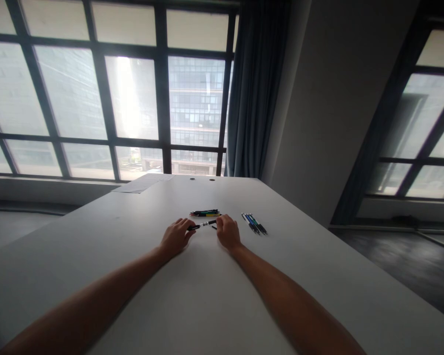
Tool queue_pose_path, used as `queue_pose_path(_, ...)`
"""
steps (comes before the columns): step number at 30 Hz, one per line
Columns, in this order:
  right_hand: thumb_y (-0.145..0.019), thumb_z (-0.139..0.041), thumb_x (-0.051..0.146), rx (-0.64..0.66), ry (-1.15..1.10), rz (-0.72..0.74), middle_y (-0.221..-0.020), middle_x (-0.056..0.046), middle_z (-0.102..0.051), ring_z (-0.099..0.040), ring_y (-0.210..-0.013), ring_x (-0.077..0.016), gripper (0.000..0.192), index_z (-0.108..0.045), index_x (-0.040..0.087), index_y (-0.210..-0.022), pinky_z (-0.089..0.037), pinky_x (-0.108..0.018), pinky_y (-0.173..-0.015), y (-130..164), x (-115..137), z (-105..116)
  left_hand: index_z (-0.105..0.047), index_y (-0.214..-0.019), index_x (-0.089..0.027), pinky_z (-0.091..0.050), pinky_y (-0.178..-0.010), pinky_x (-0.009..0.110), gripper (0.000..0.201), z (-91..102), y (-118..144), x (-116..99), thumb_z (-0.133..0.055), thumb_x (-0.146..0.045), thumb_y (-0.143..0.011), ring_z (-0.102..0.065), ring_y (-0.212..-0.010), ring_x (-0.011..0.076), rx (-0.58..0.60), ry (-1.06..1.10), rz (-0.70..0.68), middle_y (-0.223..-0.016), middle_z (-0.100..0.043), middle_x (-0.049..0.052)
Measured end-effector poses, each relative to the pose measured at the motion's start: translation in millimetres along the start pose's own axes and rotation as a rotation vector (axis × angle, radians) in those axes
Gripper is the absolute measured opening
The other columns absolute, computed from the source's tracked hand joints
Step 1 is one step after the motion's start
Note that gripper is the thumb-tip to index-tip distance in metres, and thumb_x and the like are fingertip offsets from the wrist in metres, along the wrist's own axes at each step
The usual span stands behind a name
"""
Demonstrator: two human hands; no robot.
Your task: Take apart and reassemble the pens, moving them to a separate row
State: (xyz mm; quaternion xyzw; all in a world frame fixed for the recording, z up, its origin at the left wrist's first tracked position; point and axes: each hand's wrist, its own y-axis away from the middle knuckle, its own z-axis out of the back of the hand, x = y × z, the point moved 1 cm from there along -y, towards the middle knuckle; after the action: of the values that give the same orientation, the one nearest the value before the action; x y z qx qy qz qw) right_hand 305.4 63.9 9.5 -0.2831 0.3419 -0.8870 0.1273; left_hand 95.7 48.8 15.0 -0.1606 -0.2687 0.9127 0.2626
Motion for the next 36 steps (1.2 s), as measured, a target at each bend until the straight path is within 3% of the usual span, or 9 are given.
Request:
queue_pose_path(8, -0.092, -0.041, 0.023, 0.025, -0.029, 0.067, -0.086, -0.004, -0.063, -0.056, -0.079, -0.0159, 0.02, -0.058, 0.018, -0.083, -0.036, -0.027, -0.073, 1, 2, -1, -0.057, -0.099, -0.022, -0.047, -0.078, 0.032, 0.011, -1.1, 0, 4, -0.054, -0.023, -0.089, -0.056, -0.096, 0.0197, -0.019, 0.009, 0.02, -0.104, -0.063, 0.004)
queue_pose_path(12, -0.085, -0.056, 0.022, 0.13, -0.044, 0.169, -0.082, -0.003, -0.064, -0.057, -0.076, -0.016, 0.007, -0.06, 0.017, -0.083, -0.037, -0.03, -0.078, 4, 7, -1, -0.058, -0.102, -0.021, -0.047, -0.08, 0.033, 0.014, 0.2, -1, 4, -0.048, -0.022, -0.093, -0.055, -0.098, 0.02, -0.025, 0.002, 0.017, -0.108, -0.063, 0.006)
queue_pose_path(16, -0.079, -0.063, 0.02, 0.184, -0.037, 0.262, -0.084, -0.004, -0.065, -0.058, -0.078, -0.0171, 0.011, -0.062, 0.017, -0.089, -0.037, -0.033, -0.081, 7, 14, 1, -0.059, -0.104, -0.021, -0.047, -0.081, 0.033, 0.018, 1.0, -3, 4, -0.045, -0.022, -0.094, -0.055, -0.099, 0.0202, -0.056, -0.011, 0.062, -0.109, -0.063, 0.007)
queue_pose_path(20, -0.077, -0.063, 0.017, 0.164, 0.0, 0.247, -0.081, -0.003, -0.066, -0.058, -0.079, -0.0173, 0.01, -0.065, 0.016, -0.086, -0.037, -0.032, -0.081, 9, 18, 2, -0.059, -0.107, -0.021, -0.045, -0.084, 0.039, 0.022, -1.5, -3, 6, -0.043, -0.018, -0.093, -0.054, -0.104, 0.0231, -0.091, -0.055, 0.139, -0.114, -0.063, 0.008)
queue_pose_path(25, -0.077, -0.063, 0.021, 0.195, 0.047, 0.219, -0.076, -0.003, -0.068, -0.059, -0.077, -0.0173, 0.008, -0.069, 0.016, -0.08, -0.036, -0.032, -0.082, 9, 25, 0, -0.056, -0.118, -0.021, -0.038, -0.096, 0.043, 0.031, -3.6, -2, 6, -0.047, -0.015, -0.089, -0.047, -0.12, 0.0237, -0.092, -0.076, 0.047, -0.132, -0.056, 0.007)
queue_pose_path(32, -0.082, -0.062, 0.032, 0.263, 0.126, 0.182, -0.081, -0.005, -0.069, -0.059, -0.082, -0.0186, 0.018, -0.072, 0.018, -0.085, -0.035, -0.031, -0.081, 10, 25, -7, -0.057, -0.117, -0.019, -0.039, -0.094, 0.042, 0.03, -3.6, 0, 6, -0.048, -0.02, -0.089, -0.049, -0.117, 0.0239, -0.044, -0.08, 0.043, -0.129, -0.058, 0.009)
queue_pose_path(34, -0.083, -0.061, 0.035, 0.228, 0.112, 0.175, -0.082, -0.005, -0.069, -0.059, -0.083, -0.0186, 0.021, -0.071, 0.018, -0.089, -0.035, -0.03, -0.08, 7, 20, -7, -0.057, -0.117, -0.019, -0.04, -0.094, 0.041, 0.03, -3.8, 0, 6, -0.046, -0.021, -0.089, -0.05, -0.117, 0.0238, -0.027, -0.077, 0.051, -0.127, -0.059, 0.009)
queue_pose_path(36, -0.087, -0.055, 0.032, 0.106, 0.091, 0.131, -0.083, -0.005, -0.068, -0.058, -0.082, -0.0177, 0.021, -0.069, 0.017, -0.091, -0.035, -0.029, -0.079, 0, 8, -1, -0.058, -0.117, -0.02, -0.04, -0.095, 0.041, 0.031, -3.8, 0, 6, -0.045, -0.02, -0.089, -0.05, -0.117, 0.0236, -0.012, -0.075, 0.057, -0.127, -0.059, 0.01)
